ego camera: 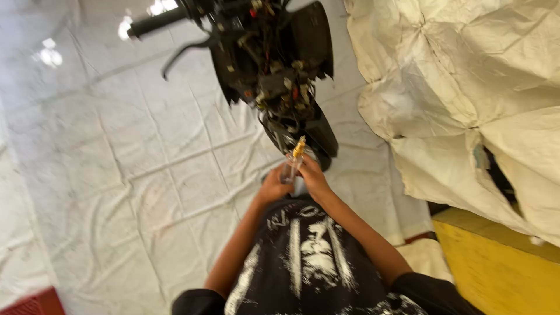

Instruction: The person works on the front section of a motorcycle, using a screwdriver to tighten or loosen screws on the handlebar area and headlight assembly. They hold a small bottle in their left hand while manipulating the tool with their right hand.

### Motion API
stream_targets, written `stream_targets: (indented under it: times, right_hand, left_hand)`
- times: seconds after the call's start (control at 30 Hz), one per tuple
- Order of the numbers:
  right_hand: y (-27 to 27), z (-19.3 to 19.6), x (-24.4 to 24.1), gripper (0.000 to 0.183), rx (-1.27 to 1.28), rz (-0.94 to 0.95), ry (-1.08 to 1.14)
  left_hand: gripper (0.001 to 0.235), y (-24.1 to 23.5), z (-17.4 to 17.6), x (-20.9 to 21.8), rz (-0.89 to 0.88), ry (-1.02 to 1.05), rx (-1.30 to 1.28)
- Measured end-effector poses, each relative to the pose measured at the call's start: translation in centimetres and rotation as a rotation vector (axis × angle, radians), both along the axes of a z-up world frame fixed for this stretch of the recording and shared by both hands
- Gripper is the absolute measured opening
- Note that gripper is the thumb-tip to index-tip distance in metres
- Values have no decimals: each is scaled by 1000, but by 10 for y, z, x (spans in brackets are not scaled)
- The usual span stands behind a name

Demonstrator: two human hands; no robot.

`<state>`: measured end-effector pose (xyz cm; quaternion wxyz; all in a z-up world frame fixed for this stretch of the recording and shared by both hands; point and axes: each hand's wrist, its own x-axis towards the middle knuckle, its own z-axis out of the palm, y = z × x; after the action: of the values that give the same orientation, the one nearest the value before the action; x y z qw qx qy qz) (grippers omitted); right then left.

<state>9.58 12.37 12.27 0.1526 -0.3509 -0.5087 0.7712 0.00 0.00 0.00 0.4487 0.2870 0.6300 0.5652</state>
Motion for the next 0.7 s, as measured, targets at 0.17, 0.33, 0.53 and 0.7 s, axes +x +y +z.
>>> stream_targets:
  times: [0.17,0.33,0.53,0.7]
  right_hand:
    - [13,-34,-7,20,105,-79,24]
    - [53,-94,-30,25,256,-146,-5]
    - [68,-98,-74,17,573,-31,-367]
    - [48,-126,-121,27,497,-164,-427]
  left_hand:
    - [39,7,124,1,-9,248,49]
    - [42,0,121,-18,-46,308,-61]
    - [37,-19,82,-75,-91,36,-192]
    - [43,-20,115,-140,-300,64,-181]
